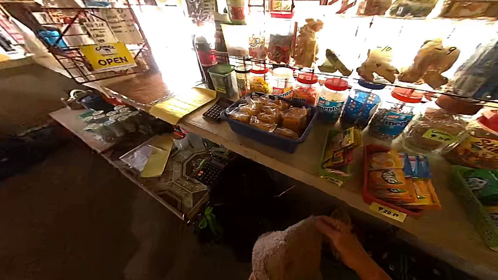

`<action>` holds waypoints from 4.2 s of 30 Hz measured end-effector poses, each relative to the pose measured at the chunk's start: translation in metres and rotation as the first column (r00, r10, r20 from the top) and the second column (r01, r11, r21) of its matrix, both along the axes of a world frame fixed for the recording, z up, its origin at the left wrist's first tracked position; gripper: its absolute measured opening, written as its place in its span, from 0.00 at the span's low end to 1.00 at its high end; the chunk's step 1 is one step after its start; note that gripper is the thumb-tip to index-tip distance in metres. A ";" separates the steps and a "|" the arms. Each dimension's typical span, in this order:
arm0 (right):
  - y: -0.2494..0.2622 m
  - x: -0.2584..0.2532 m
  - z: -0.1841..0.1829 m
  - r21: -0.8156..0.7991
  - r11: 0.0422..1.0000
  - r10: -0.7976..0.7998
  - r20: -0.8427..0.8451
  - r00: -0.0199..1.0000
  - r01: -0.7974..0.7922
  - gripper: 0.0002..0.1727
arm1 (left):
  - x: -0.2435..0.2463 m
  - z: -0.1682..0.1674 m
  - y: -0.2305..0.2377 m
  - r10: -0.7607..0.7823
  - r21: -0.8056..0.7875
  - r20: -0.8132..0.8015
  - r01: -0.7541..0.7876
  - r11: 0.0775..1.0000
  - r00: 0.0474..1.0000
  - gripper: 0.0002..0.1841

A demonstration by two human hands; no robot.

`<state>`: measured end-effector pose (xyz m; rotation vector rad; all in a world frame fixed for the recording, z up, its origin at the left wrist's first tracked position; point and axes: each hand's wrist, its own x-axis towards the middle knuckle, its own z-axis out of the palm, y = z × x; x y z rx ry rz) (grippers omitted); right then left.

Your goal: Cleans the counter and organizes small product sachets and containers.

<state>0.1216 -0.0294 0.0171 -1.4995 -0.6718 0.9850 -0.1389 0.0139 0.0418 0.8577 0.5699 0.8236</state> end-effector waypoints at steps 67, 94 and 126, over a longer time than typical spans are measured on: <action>-0.034 -0.039 0.035 -0.008 0.980 0.111 0.854 0.509 -0.200 0.18 | 0.077 -0.018 0.048 0.027 0.792 -0.277 0.213 0.572 0.960 0.11; -0.091 -0.020 0.055 0.023 0.998 -0.059 0.599 0.798 0.057 0.18 | 0.131 -0.073 -0.038 -0.275 -0.447 0.152 0.314 0.838 0.949 0.37; -0.386 0.276 0.052 -0.130 0.481 -0.262 0.923 0.283 0.867 0.40 | 0.338 -0.007 -0.174 -0.713 0.485 -0.401 0.794 0.366 0.574 0.17</action>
